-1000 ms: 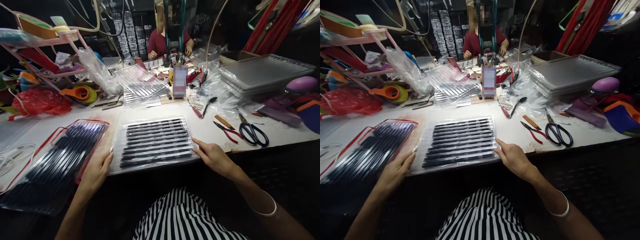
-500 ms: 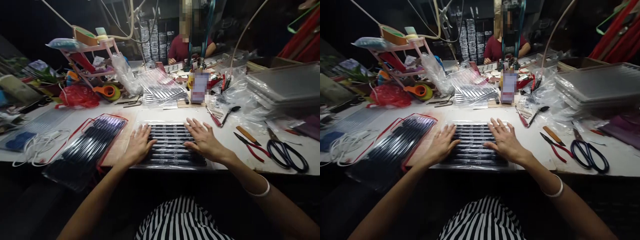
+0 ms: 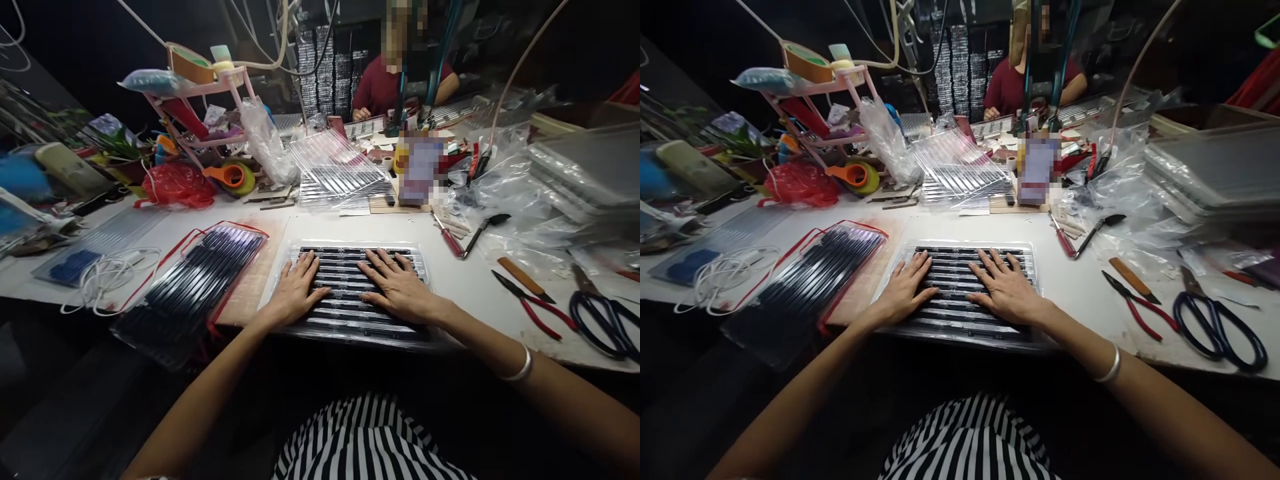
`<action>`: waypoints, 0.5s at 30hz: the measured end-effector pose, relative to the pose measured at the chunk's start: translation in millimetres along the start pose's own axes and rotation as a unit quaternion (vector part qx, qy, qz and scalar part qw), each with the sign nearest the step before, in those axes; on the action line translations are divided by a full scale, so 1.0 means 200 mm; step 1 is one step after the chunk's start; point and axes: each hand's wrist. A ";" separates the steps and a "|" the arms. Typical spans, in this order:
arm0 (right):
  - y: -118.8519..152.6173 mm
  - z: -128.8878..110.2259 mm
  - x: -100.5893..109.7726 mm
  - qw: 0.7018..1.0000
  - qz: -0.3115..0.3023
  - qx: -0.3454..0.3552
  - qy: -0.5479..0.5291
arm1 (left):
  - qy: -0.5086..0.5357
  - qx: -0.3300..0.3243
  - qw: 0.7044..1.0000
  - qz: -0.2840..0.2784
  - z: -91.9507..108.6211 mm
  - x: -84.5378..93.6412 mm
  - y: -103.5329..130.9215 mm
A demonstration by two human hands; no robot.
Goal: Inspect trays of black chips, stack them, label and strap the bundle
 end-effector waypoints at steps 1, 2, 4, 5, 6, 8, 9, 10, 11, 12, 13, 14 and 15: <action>0.03 0.02 -0.01 1.000 0.003 0.001 0.000 | 0.018 -0.011 1.000 -0.005 -0.04 0.01 0.04; 0.07 0.05 -0.01 1.000 0.005 0.000 -0.001 | 0.038 -0.013 0.999 -0.006 -0.09 0.01 0.08; 0.18 0.11 -0.03 1.000 0.008 -0.004 -0.014 | 0.071 0.005 0.997 0.021 -0.18 0.01 0.19; 0.24 0.14 -0.03 1.000 0.013 -0.004 -0.026 | 0.084 0.008 0.996 0.029 -0.21 0.00 0.25; 0.30 0.16 -0.05 0.999 0.020 -0.001 -0.040 | 0.097 0.007 0.994 0.043 -0.24 -0.02 0.30; 0.41 0.19 -0.07 0.996 0.049 0.015 -0.074 | 0.109 -0.002 0.992 0.064 -0.25 -0.06 0.38; 0.46 0.20 -0.08 0.994 0.066 0.024 -0.088 | 0.110 -0.007 0.991 0.073 -0.25 -0.07 0.41; 0.51 0.20 -0.09 0.991 0.081 0.033 -0.100 | 0.110 -0.010 0.991 0.079 -0.24 -0.09 0.42; 0.55 0.20 -0.09 0.989 0.088 0.042 -0.107 | 0.109 -0.012 0.991 0.081 -0.23 -0.10 0.43; 0.58 0.19 -0.10 0.989 0.088 0.050 -0.109 | 0.109 -0.014 0.991 0.077 -0.22 -0.10 0.44; 0.62 0.19 -0.10 0.989 0.081 0.055 -0.108 | 0.109 -0.018 0.992 0.068 -0.22 -0.10 0.45; 0.65 0.18 -0.10 0.991 0.070 0.060 -0.101 | 0.107 -0.025 0.992 0.057 -0.21 -0.10 0.46; 0.68 0.17 -0.10 0.992 0.057 0.062 -0.092 | 0.104 -0.034 0.993 0.042 -0.22 -0.09 0.48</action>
Point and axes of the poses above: each hand's wrist, its own y-axis away from the middle knuckle, its own x-axis out of the back of the hand, z = x × y, and after that the axes turned 14 degrees about -z, right-handed
